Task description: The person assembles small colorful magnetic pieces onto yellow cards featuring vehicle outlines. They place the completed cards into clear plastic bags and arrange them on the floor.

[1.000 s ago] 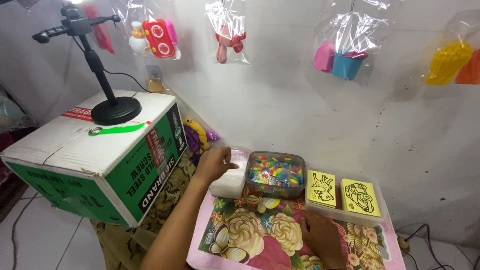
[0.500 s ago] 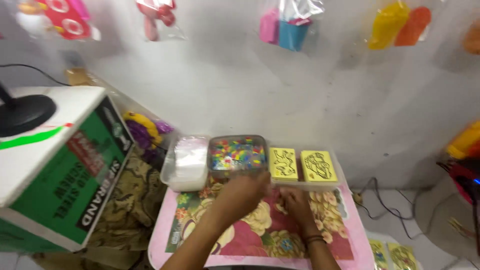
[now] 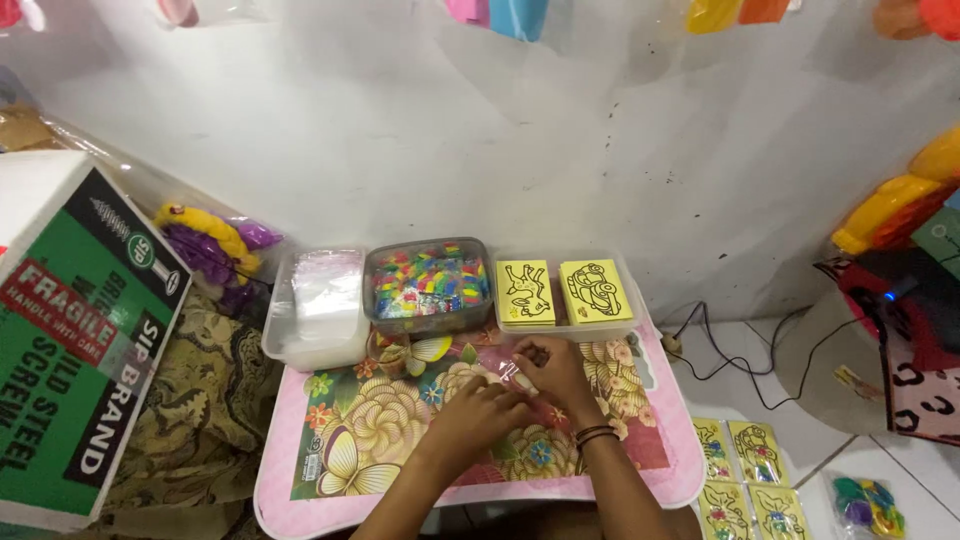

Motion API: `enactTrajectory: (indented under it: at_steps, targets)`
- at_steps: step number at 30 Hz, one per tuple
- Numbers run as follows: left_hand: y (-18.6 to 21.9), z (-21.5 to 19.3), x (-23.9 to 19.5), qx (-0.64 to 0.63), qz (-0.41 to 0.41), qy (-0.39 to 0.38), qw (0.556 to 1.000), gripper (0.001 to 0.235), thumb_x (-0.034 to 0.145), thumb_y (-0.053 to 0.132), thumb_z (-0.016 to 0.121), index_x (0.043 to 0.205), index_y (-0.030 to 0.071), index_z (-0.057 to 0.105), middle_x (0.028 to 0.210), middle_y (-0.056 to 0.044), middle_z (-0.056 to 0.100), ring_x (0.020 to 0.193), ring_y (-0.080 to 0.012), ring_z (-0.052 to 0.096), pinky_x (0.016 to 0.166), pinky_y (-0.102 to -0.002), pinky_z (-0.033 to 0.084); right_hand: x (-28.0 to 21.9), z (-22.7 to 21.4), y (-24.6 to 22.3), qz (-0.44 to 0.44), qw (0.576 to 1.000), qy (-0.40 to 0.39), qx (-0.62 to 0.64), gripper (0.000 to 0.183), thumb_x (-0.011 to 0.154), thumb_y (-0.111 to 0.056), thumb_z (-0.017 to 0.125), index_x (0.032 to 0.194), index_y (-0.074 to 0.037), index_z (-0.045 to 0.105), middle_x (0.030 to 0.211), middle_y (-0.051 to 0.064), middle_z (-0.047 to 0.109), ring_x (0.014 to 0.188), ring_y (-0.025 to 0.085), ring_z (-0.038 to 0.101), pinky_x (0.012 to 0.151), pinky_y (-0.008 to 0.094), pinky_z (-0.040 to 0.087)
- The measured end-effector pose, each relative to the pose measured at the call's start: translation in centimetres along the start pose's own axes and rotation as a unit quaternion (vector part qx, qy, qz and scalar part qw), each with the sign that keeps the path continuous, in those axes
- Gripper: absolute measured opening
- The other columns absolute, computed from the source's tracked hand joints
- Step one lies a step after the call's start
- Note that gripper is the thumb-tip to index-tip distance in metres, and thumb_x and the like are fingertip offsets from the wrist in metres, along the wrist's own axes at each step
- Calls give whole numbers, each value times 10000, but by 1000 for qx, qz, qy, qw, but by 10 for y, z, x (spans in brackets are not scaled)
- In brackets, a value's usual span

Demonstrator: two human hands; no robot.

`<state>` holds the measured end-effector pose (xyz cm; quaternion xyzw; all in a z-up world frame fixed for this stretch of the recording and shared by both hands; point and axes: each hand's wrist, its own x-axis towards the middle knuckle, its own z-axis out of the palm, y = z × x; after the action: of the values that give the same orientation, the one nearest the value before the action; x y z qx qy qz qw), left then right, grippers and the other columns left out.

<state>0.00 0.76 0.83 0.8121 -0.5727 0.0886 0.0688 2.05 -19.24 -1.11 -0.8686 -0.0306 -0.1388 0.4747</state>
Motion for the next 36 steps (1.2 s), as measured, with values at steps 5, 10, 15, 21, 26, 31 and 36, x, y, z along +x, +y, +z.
enactTrajectory:
  at_steps: [5,10,15,21,26,31,36]
  targets:
    - [-16,4,-33,-10,-72,52,996,258,821,175,691,1074,160,643,1093,-42,701,1000,-297,604,894,-484,422,-1,-4,-4,9,998,-3,63,31,822,-99,762,813,-95,791,728,10,747,637,102,606,586,279,455]
    - [-21,9,-67,8,-131,137,982,219,848,202,598,1057,135,605,1271,-47,696,1099,-293,597,892,-445,419,-3,-5,5,10,994,9,105,49,816,-105,763,826,-73,798,794,26,790,739,118,693,661,282,523]
    - [-20,20,-83,-36,-252,134,958,208,850,193,693,1057,181,671,1281,-20,682,1122,-301,592,842,-464,432,-7,-7,14,-15,966,52,251,53,854,-85,781,842,-42,754,730,43,743,624,98,633,563,245,487]
    - [-12,14,-84,-154,-294,230,915,292,985,174,499,1241,114,624,1250,-70,691,1126,-279,617,912,-414,429,-8,-9,10,-26,952,63,298,39,859,-56,769,873,-27,746,791,67,737,723,141,676,652,263,575]
    - [-5,-23,-69,-348,-478,215,777,424,970,434,447,1262,189,633,969,-26,788,797,-198,734,769,-357,533,-7,-14,3,-31,945,66,318,62,883,-71,737,850,-19,729,703,55,694,584,128,630,538,257,533]
    - [-9,-32,-55,-411,-507,196,732,450,999,491,398,960,171,713,790,21,795,730,-150,704,715,-315,483,-7,-13,6,-23,958,82,275,101,883,-143,757,850,-48,757,694,13,685,634,94,586,552,228,443]
    - [-22,-2,-53,-605,-430,218,634,778,916,716,261,765,64,658,652,-46,625,584,-122,532,529,-278,355,-7,-12,8,-23,954,98,283,58,888,-101,749,870,-47,756,740,52,741,664,134,672,598,262,544]
